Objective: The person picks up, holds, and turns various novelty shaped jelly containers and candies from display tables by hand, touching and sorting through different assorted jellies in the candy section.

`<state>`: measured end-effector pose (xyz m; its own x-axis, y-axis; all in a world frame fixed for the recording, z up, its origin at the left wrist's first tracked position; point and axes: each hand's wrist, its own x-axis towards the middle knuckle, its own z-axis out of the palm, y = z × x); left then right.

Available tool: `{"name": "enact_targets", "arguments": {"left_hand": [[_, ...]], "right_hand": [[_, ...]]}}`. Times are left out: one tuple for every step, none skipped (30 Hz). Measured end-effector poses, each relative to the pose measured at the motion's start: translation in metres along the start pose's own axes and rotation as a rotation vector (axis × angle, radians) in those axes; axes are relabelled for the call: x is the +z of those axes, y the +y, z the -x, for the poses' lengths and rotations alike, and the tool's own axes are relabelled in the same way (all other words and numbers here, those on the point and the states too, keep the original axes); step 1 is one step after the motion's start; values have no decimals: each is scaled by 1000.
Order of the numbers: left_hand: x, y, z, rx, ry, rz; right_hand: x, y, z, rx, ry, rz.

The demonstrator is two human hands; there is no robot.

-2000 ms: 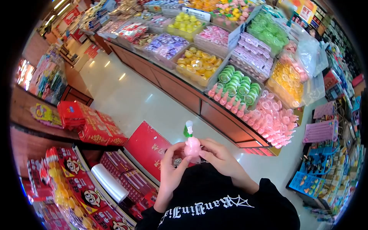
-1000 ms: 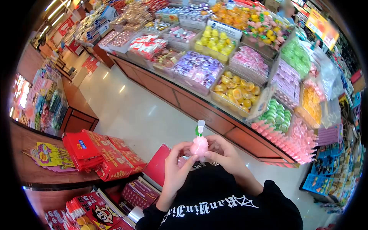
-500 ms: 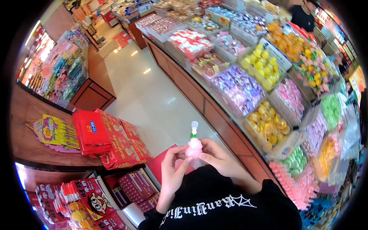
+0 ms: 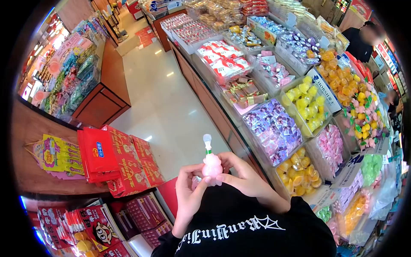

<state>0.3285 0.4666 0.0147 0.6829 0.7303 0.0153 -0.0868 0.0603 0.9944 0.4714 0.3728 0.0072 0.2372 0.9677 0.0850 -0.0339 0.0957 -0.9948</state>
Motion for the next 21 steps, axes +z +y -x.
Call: {"name": "enact_targets", "arguments": {"left_hand": [[2,-4,-8,-11,-5,5],[3,-6,-16,-19,-22,7],[3,-9,-24,-30,-43,9],[4,-11,-32,-46,-58,11],[5,-12,-43,-28,-91,-7],[5,-13,-54,-7,-128,-24],[6,-13,-65,-17,-155,-23],[6,-13,-77,-43,-185,-4],[6,-14,-88,-68,-217,16],[5,-15,-99,-75,-251,17],[3,-15,-111,-97,-294,8],[1,-14,-122,-119,-339,-1],[0,-14,-134,-123,-376,-3],[-2,-13,-145,-115,-413,3],[-3,-12,-156,-106,-451,10],[-4,-11,-168,-108,-490,7],[-5,-10,-179,-90,-530,6],[-6,-9,-189,-75,-571,5],[-7,-8,-198,-81,-613,0],[-8,-7,-207,-94,-658,-23],[-9,-7,-214,-106,-702,-45]], "right_hand": [[-4,2,-3,7,25,-13],[-7,3,-7,10,53,-28],[-12,4,-11,20,67,-32],[-16,4,-14,34,88,-34],[-20,4,-18,44,113,-36],[-23,5,-22,51,139,-38],[-26,6,-27,58,165,-38],[-29,6,-32,62,193,-37],[-31,6,-36,62,225,-37],[-34,5,-41,75,259,22],[-36,4,-46,87,294,80],[-37,5,-50,86,331,79],[-38,7,-55,78,371,146],[-38,8,-60,72,412,213],[-37,7,-65,71,451,213],[-37,4,-70,103,464,183],[-36,1,-75,135,478,150],[-35,0,-80,134,520,146],[-33,-1,-84,161,541,167],[-30,-1,-87,191,561,187],[-26,1,-90,194,603,181]]}}
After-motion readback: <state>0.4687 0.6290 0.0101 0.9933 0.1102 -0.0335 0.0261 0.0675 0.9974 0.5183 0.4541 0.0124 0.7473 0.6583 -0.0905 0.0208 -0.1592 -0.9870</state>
